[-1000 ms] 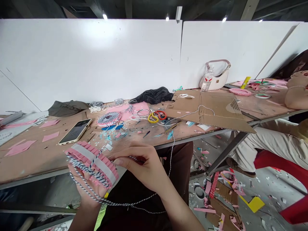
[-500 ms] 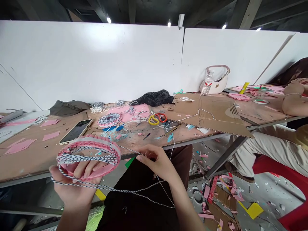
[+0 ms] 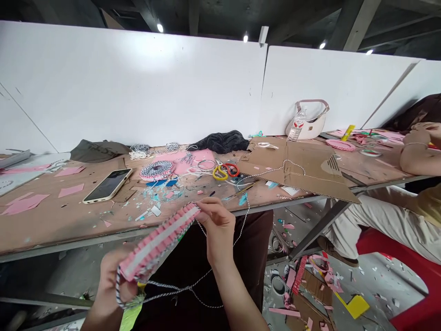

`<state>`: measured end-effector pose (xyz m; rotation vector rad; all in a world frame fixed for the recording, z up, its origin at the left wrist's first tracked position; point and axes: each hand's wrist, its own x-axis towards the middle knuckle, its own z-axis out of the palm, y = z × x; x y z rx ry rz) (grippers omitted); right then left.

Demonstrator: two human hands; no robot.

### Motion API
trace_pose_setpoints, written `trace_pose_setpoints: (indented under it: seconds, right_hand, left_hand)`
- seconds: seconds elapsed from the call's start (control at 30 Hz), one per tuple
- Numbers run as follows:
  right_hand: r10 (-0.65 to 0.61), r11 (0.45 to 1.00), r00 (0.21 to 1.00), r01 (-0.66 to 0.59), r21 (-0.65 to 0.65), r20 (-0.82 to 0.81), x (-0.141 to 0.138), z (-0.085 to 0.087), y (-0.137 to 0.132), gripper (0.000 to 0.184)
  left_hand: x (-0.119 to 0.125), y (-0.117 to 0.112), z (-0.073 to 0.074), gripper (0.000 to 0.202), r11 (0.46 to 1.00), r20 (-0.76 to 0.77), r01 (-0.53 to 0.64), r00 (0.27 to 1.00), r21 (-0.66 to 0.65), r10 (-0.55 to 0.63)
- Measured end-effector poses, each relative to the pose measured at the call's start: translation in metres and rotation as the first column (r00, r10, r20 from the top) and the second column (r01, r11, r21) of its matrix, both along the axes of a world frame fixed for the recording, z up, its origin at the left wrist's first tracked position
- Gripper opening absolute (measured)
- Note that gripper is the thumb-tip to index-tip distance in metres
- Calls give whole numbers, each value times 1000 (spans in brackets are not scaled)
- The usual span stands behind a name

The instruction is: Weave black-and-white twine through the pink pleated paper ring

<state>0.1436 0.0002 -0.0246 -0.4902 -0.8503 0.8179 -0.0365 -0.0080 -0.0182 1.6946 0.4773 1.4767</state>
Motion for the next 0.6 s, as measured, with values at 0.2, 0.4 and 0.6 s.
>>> trace_pose_setpoints:
  seconds: [0.2, 0.4, 0.6]
  right_hand:
    - [28, 995, 997, -35, -94, -73, 12, -16, 12, 11]
    - [72, 995, 996, -69, -66, 49, 39, -17, 16, 22]
    - [95, 993, 980, -81, -80, 177, 59, -12, 13, 19]
  left_hand:
    - [4, -8, 24, 12, 922, -355, 76, 932, 379, 69]
    - [-3, -8, 30, 11, 865, -503, 103, 844, 491, 185]
    - [-4, -5, 32, 24, 825, -548, 100, 791, 556, 274]
